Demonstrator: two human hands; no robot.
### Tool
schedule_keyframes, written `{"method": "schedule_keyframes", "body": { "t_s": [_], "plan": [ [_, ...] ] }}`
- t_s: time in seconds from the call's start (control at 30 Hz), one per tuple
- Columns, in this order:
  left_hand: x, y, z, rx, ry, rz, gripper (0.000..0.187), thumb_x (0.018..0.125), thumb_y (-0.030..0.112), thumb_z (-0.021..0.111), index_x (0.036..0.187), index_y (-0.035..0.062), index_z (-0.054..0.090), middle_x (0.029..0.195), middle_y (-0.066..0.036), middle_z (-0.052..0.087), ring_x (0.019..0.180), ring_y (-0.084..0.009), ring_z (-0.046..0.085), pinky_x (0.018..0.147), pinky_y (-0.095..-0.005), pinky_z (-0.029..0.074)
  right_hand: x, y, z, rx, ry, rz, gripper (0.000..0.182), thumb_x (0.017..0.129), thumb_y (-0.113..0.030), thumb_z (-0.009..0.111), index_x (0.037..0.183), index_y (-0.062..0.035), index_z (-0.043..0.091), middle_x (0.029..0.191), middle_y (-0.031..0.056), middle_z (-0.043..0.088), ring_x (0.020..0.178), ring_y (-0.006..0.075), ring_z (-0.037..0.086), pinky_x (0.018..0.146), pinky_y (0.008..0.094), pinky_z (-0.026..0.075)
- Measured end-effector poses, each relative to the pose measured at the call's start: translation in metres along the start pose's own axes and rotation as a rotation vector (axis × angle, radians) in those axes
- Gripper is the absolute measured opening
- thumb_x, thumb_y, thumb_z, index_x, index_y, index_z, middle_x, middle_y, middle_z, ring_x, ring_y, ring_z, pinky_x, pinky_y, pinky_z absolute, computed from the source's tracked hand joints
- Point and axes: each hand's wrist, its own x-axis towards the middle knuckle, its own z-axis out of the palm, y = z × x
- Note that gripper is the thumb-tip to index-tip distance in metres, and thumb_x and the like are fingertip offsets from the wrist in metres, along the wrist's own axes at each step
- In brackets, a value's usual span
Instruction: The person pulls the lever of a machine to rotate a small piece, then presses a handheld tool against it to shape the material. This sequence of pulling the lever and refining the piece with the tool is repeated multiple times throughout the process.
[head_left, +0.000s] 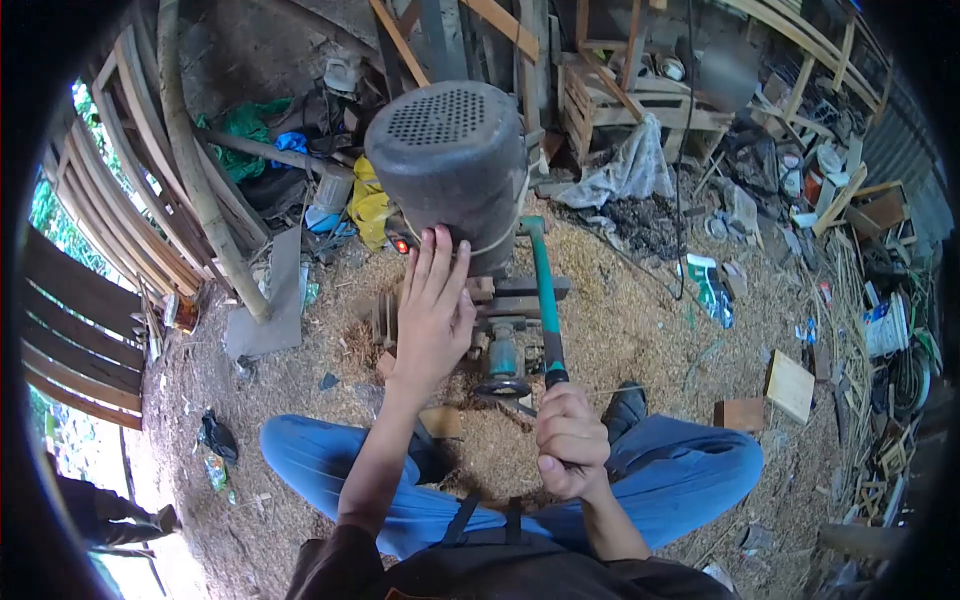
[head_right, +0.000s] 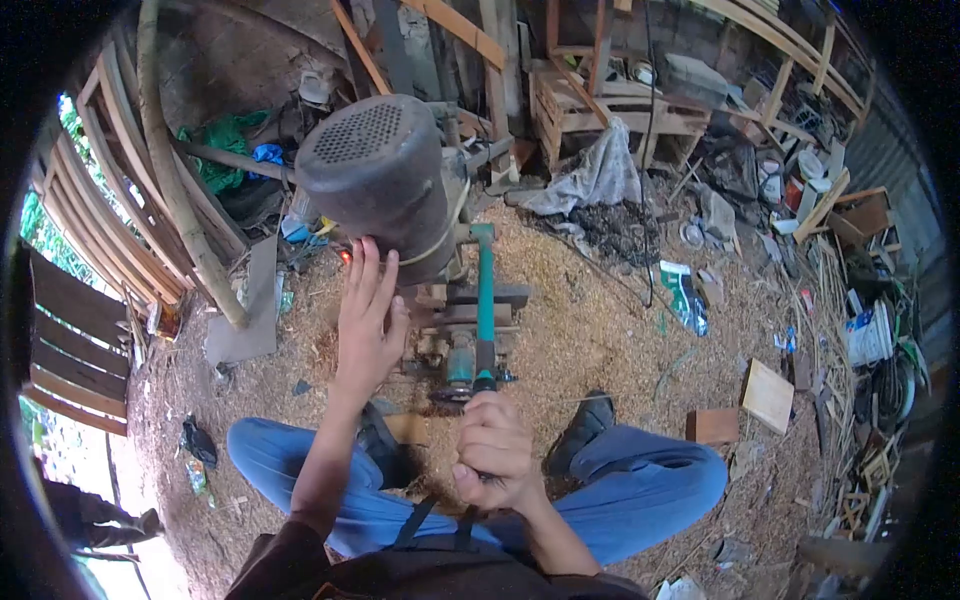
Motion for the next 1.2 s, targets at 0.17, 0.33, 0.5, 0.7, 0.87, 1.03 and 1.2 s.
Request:
{"method": "schedule_keyframes", "body": {
  "t_s": [0.17,0.33,0.5,0.7,0.87,1.03,1.2],
  "plan": [
    [0.002,-0.008,-0.004,0.073,-0.019,0.002,0.054,0.095,0.001,0.049,0.148,0.0028,0.045,0.161,-0.02,0.03,0.15,-0.0377,0.025,0.122,-0.0526,0.017,-0.002,0.0,0.005,0.022,0.043,0.005,0.019,0.07,-0.014,0.063,0.058,-0.0035,0.053,0.062,0.0061,0.052,0.068,0.0264,0.057,0.08,0.0454,0.047],
    [-0.005,-0.005,0.003,0.076,0.019,0.008,0.062,0.087,0.0,0.051,0.148,0.0039,0.044,0.16,-0.019,0.031,0.151,-0.0339,0.026,0.122,-0.0562,0.014,-0.007,0.004,0.012,0.043,0.138,-0.043,0.023,0.073,-0.016,0.063,0.057,-0.0036,0.053,0.062,0.006,0.053,0.066,0.0251,0.056,0.079,0.0454,0.047],
    [-0.01,-0.006,0.013,-0.015,0.084,0.007,0.06,0.088,-0.002,0.051,0.147,0.0053,0.046,0.16,-0.02,0.032,0.151,-0.034,0.026,0.122,-0.0562,0.012,-0.013,0.006,0.014,0.043,0.166,-0.058,0.024,0.075,-0.017,0.063,0.058,-0.0036,0.054,0.063,0.006,0.054,0.065,0.0247,0.057,0.079,0.0456,0.047],
    [-0.011,-0.005,0.01,-0.023,0.066,-0.004,0.06,0.087,-0.002,0.052,0.147,0.0075,0.048,0.16,-0.019,0.032,0.15,-0.0334,0.027,0.122,-0.0558,0.012,-0.017,0.008,0.016,0.066,0.193,-0.069,0.027,0.078,-0.02,0.063,0.058,-0.0037,0.055,0.063,0.0057,0.055,0.067,0.0245,0.057,0.08,0.0462,0.047],
    [-0.012,-0.008,0.01,-0.022,0.065,0.002,0.061,0.087,-0.002,0.053,0.147,0.0081,0.048,0.16,-0.018,0.033,0.151,-0.0321,0.028,0.122,-0.0552,0.012,-0.02,0.008,0.019,0.077,0.207,-0.067,0.03,0.08,-0.023,0.062,0.058,-0.0036,0.056,0.063,0.0058,0.056,0.067,0.0242,0.058,0.081,0.0468,0.047],
    [-0.014,-0.007,0.008,-0.025,0.026,-0.007,0.058,0.091,0.0,0.053,0.148,0.0091,0.047,0.161,-0.02,0.03,0.149,-0.0362,0.028,0.123,-0.0542,0.01,-0.024,0.009,0.024,0.06,0.273,-0.067,0.036,0.082,-0.026,0.061,0.054,-0.0056,0.053,0.056,0.0043,0.053,0.063,0.0223,0.056,0.08,0.045,0.045],
    [-0.013,-0.007,0.008,-0.039,0.044,-0.002,0.058,0.092,-0.001,0.053,0.148,0.0095,0.047,0.161,-0.02,0.03,0.15,-0.0358,0.028,0.123,-0.053,0.011,-0.028,0.012,0.026,0.057,0.279,-0.087,0.036,0.082,-0.027,0.061,0.054,-0.0059,0.052,0.056,0.0042,0.053,0.063,0.0221,0.056,0.08,0.0449,0.045]
  ]
}}
